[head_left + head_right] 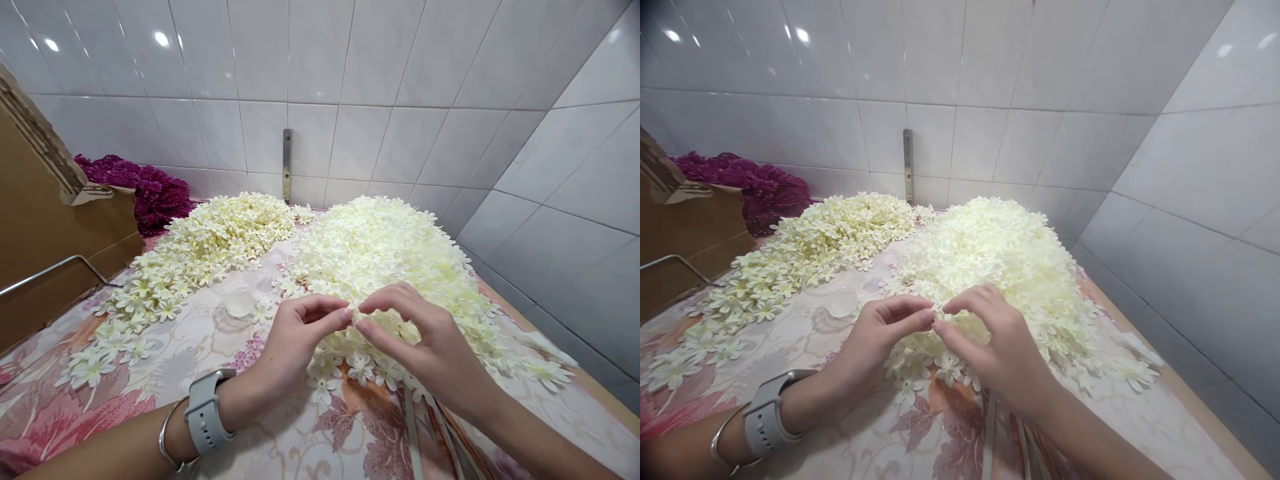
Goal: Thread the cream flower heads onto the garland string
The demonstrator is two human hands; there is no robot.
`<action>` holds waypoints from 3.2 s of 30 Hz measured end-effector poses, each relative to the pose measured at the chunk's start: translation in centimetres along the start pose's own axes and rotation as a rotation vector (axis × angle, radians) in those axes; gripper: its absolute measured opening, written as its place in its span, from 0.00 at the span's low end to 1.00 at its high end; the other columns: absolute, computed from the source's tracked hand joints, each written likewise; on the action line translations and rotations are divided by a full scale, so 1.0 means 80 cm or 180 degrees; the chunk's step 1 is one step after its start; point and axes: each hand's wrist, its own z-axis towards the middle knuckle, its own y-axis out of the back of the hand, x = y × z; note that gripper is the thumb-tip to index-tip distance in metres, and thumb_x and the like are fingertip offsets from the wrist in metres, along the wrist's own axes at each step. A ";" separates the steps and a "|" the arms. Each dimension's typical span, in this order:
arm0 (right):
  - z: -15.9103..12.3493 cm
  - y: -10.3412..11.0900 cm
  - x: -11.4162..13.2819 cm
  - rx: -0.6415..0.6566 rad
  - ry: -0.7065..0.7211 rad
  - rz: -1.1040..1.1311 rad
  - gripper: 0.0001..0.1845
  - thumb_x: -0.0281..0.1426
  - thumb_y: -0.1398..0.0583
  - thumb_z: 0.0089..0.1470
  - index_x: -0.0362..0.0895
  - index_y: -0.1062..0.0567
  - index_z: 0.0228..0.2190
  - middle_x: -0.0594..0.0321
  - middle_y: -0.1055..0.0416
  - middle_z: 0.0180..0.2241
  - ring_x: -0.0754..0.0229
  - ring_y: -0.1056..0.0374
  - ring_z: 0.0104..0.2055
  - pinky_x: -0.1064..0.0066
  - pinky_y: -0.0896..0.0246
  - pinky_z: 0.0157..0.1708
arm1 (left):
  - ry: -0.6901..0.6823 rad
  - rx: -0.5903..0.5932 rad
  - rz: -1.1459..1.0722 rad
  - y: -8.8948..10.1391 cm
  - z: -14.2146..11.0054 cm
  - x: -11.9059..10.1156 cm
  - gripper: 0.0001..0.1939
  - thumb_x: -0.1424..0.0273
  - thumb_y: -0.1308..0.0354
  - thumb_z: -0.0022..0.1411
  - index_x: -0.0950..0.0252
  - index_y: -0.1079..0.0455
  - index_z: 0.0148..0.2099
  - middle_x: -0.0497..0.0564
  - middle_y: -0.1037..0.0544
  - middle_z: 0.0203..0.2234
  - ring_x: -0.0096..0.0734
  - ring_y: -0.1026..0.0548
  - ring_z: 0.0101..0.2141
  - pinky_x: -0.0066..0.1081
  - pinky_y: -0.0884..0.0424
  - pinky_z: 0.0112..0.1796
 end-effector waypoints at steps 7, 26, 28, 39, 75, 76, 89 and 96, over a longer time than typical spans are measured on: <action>-0.005 -0.001 0.002 0.0132 -0.0361 0.0471 0.08 0.31 0.43 0.55 0.46 0.29 0.24 0.64 0.30 0.25 0.60 0.35 0.31 0.67 0.42 0.31 | -0.0231 0.0183 0.0283 -0.001 -0.004 -0.001 0.05 0.68 0.34 0.50 0.64 0.22 0.31 0.48 0.20 0.29 0.30 0.25 0.33 0.26 0.31 0.36; -0.003 0.003 -0.004 -0.0747 -0.0031 -0.0167 0.03 0.31 0.40 0.52 0.47 0.29 0.32 0.63 0.30 0.30 0.58 0.36 0.34 0.67 0.40 0.32 | 0.0089 -0.0012 -0.0061 0.000 0.001 0.001 0.05 0.70 0.34 0.49 0.66 0.23 0.30 0.49 0.21 0.27 0.28 0.25 0.31 0.26 0.31 0.36; -0.004 0.000 -0.001 -0.0309 0.0158 -0.0038 0.01 0.30 0.40 0.53 0.46 0.29 0.30 0.63 0.29 0.28 0.59 0.35 0.33 0.67 0.40 0.32 | -0.0022 0.0064 0.0004 0.000 0.000 0.002 0.05 0.70 0.34 0.50 0.66 0.23 0.30 0.49 0.21 0.27 0.27 0.25 0.31 0.25 0.31 0.36; -0.002 0.000 0.001 0.0153 -0.0823 0.0672 0.08 0.35 0.39 0.51 0.46 0.26 0.23 0.66 0.29 0.23 0.62 0.36 0.27 0.69 0.43 0.28 | -0.0124 0.0157 0.0160 0.000 -0.001 0.002 0.03 0.71 0.35 0.50 0.66 0.23 0.30 0.48 0.21 0.27 0.26 0.26 0.31 0.23 0.32 0.34; -0.004 -0.004 0.004 -0.0006 -0.0065 0.0190 0.05 0.30 0.42 0.54 0.47 0.26 0.27 0.62 0.28 0.28 0.58 0.33 0.35 0.65 0.39 0.34 | -0.0096 0.0040 0.0131 -0.001 0.000 0.001 0.06 0.69 0.34 0.48 0.66 0.23 0.30 0.50 0.20 0.28 0.30 0.25 0.32 0.27 0.31 0.36; -0.004 -0.005 0.005 0.0015 -0.0106 0.0214 0.06 0.29 0.43 0.54 0.47 0.27 0.27 0.63 0.28 0.28 0.58 0.34 0.34 0.66 0.39 0.33 | -0.0113 0.0068 0.0172 -0.001 0.000 0.001 0.06 0.69 0.34 0.48 0.66 0.23 0.30 0.51 0.20 0.28 0.31 0.25 0.32 0.28 0.30 0.37; -0.003 0.002 -0.002 -0.0722 -0.0380 -0.0127 0.06 0.33 0.42 0.54 0.48 0.26 0.35 0.61 0.27 0.33 0.57 0.34 0.34 0.66 0.40 0.30 | 0.0014 -0.0012 -0.0002 -0.002 -0.001 -0.001 0.05 0.70 0.34 0.49 0.66 0.23 0.30 0.49 0.21 0.27 0.28 0.25 0.31 0.26 0.31 0.36; -0.006 -0.007 0.006 -0.0074 -0.0027 0.0111 0.05 0.28 0.42 0.54 0.46 0.27 0.28 0.63 0.28 0.27 0.59 0.34 0.33 0.66 0.39 0.31 | -0.0091 0.0066 0.0097 -0.001 -0.001 0.002 0.06 0.70 0.34 0.48 0.67 0.23 0.30 0.50 0.21 0.27 0.30 0.25 0.32 0.27 0.31 0.36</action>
